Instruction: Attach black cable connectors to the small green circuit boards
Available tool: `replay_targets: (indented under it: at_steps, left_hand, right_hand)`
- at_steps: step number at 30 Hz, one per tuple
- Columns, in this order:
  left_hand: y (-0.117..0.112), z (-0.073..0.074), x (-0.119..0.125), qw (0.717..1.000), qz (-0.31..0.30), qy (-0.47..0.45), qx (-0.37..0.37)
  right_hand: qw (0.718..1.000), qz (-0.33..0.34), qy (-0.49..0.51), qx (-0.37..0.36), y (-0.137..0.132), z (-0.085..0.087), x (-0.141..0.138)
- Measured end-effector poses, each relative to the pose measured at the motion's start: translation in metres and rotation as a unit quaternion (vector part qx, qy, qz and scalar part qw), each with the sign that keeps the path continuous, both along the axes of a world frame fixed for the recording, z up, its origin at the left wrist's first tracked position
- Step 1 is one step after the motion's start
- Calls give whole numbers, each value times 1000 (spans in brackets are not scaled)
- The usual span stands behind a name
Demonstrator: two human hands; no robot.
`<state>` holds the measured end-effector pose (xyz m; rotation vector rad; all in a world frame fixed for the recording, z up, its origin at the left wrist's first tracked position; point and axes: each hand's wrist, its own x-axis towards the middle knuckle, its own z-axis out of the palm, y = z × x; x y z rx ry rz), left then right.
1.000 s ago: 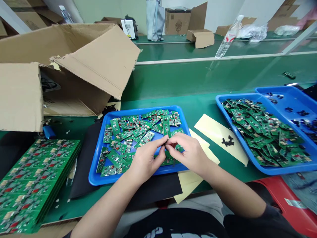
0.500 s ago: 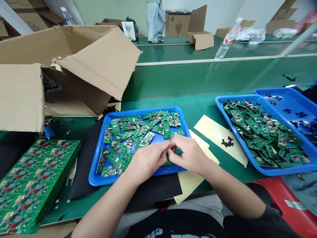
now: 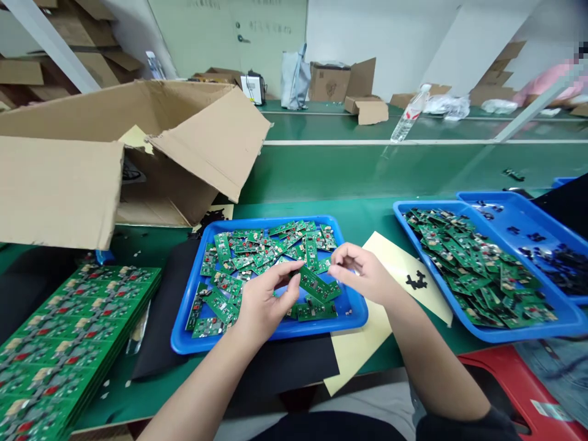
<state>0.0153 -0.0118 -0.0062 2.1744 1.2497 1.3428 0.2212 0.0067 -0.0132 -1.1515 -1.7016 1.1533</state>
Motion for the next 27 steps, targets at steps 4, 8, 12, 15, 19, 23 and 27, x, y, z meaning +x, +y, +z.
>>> replay_targets:
  at_steps: [4,8,12,15,19,23,27]
  left_hand:
    - [2,-1,-2,999,-12,-23,-31]
    - [10,-7,-10,1000,25,6,11]
    - [22,-10,-19,996,51,53,50]
    - [27,-8,-21,994,47,81,57]
    - [27,-5,-17,997,-2,77,27]
    - [25,-7,-13,993,-73,85,-28]
    - [25,-13,-12,987,-99,128,-13]
  right_hand:
    - [984,102,115,-91,-2,-3,-11]
    - [973,95,158,-140,4,-4,-21]
    - [965,61,195,-167,11,1,-27]
    - [965,38,214,-149,8,3,-29]
    - [971,-13,221,-95,-3,1,-23]
    - [970,-182,157,-33,-15,-2,11]
    - [927,-364,87,14,-25,-3,78]
